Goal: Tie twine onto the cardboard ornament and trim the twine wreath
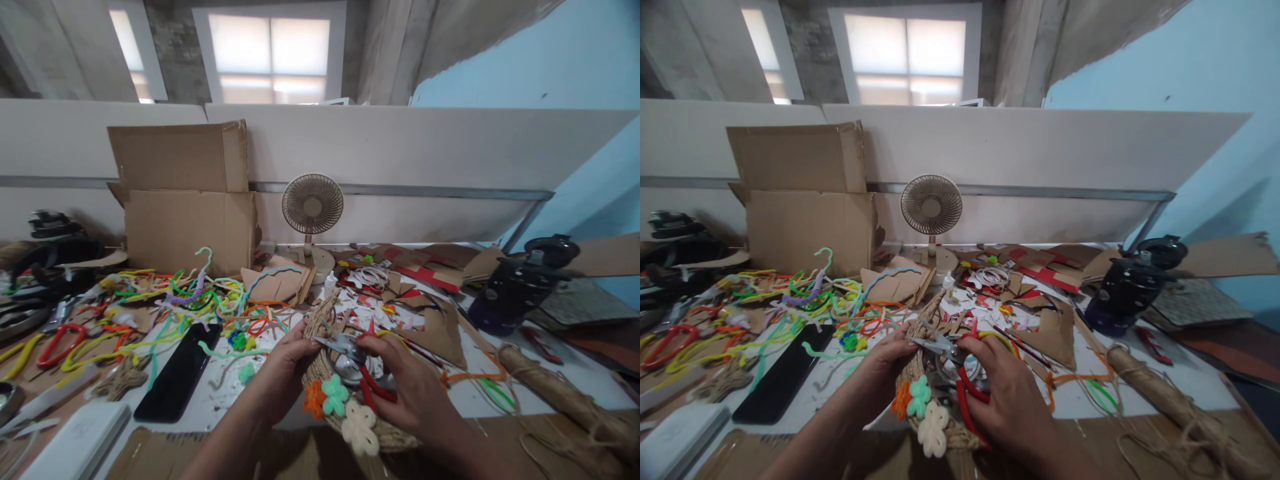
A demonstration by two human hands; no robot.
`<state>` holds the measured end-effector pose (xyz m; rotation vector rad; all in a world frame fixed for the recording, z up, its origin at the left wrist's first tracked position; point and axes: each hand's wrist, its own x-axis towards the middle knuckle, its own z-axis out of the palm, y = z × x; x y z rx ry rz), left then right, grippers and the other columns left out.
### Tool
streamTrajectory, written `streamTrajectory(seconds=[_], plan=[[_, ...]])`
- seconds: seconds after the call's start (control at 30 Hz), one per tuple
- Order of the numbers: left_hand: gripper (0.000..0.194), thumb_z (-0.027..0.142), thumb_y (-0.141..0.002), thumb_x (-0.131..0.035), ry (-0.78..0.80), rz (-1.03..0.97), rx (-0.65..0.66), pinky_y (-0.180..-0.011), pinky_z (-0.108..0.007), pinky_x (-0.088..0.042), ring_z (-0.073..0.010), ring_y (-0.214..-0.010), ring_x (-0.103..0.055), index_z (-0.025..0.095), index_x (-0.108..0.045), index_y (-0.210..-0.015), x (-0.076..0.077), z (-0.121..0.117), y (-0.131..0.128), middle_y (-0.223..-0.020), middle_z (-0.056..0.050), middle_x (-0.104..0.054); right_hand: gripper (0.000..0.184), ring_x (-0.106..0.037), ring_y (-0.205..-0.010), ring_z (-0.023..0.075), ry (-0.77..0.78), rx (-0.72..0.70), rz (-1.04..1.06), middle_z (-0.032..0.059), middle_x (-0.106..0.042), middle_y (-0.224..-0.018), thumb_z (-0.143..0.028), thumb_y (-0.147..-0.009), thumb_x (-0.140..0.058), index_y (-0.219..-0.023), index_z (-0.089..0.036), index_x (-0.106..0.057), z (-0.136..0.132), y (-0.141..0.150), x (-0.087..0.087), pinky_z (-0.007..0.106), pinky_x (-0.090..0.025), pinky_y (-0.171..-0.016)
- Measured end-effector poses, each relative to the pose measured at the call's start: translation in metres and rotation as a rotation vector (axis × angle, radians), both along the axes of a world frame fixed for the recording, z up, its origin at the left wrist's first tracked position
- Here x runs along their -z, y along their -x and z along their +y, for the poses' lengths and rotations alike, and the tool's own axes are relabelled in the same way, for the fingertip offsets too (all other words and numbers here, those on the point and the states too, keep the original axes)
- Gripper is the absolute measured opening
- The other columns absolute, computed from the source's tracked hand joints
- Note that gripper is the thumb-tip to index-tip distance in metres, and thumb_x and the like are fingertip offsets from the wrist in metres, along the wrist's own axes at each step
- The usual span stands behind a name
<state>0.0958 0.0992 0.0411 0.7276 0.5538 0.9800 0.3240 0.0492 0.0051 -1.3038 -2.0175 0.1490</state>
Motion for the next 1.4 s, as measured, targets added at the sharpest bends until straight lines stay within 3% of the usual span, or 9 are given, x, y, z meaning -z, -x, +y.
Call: streamTrajectory(seconds=[0.3,0.83,1.0,1.2,1.4], plan=[[0.061,0.013,-0.072,-0.079,-0.007,-0.009,0.056,-0.103,-0.04,-0.053,-0.0318,-0.116,-0.075,0.021,-0.071,-0.132,-0.001,-0.001,0.001,-0.117,-0.011,-0.081,0.052,-0.074,-0.098,0.0294,-0.029,-0.013,-0.061,0.0114,-0.07,-0.12,-0.028,-0.09,-0.068,-0.141,-0.031,-0.058,0.0,-0.003,0.009,0.039,-0.059,-0.075],[0.055,0.009,-0.075,-0.08,-0.015,0.025,0.001,-0.106,-0.038,-0.053,-0.0292,-0.112,-0.076,0.018,-0.073,-0.129,0.0,-0.003,0.001,-0.113,-0.011,-0.082,0.044,-0.078,-0.094,0.029,-0.103,0.017,-0.038,0.0094,-0.079,-0.113,-0.027,-0.09,-0.071,-0.133,-0.03,-0.068,0.001,-0.003,0.009,0.039,-0.061,-0.077],[0.051,0.01,-0.073,-0.082,-0.011,0.044,-0.038,-0.104,-0.036,-0.054,-0.0282,-0.114,-0.075,0.018,-0.074,-0.124,0.002,-0.001,0.0,-0.118,-0.012,-0.081,0.042,-0.079,-0.097,0.0282,-0.035,0.01,0.004,0.0091,-0.081,-0.117,-0.025,-0.091,-0.069,-0.133,-0.031,-0.068,0.001,-0.004,0.011,0.038,-0.063,-0.08],[0.054,0.012,-0.071,-0.081,-0.009,0.068,-0.052,-0.103,-0.036,-0.053,-0.0279,-0.115,-0.074,0.018,-0.071,-0.124,0.003,0.0,0.0,-0.122,-0.011,-0.08,0.048,-0.077,-0.102,0.0285,0.06,-0.109,-0.016,0.0101,-0.077,-0.123,-0.026,-0.093,-0.067,-0.141,-0.031,-0.061,0.007,-0.011,0.008,0.038,-0.062,-0.082],[0.049,0.006,-0.068,-0.075,-0.061,0.089,-0.033,-0.103,-0.038,-0.052,-0.0285,-0.113,-0.073,0.017,-0.074,-0.116,-0.004,-0.001,-0.002,-0.121,-0.011,-0.08,0.053,-0.071,-0.101,0.0305,0.117,-0.033,0.0,0.009,-0.07,-0.117,-0.032,-0.086,-0.074,-0.137,-0.032,-0.061,0.002,-0.005,0.004,0.041,-0.058,-0.082]])
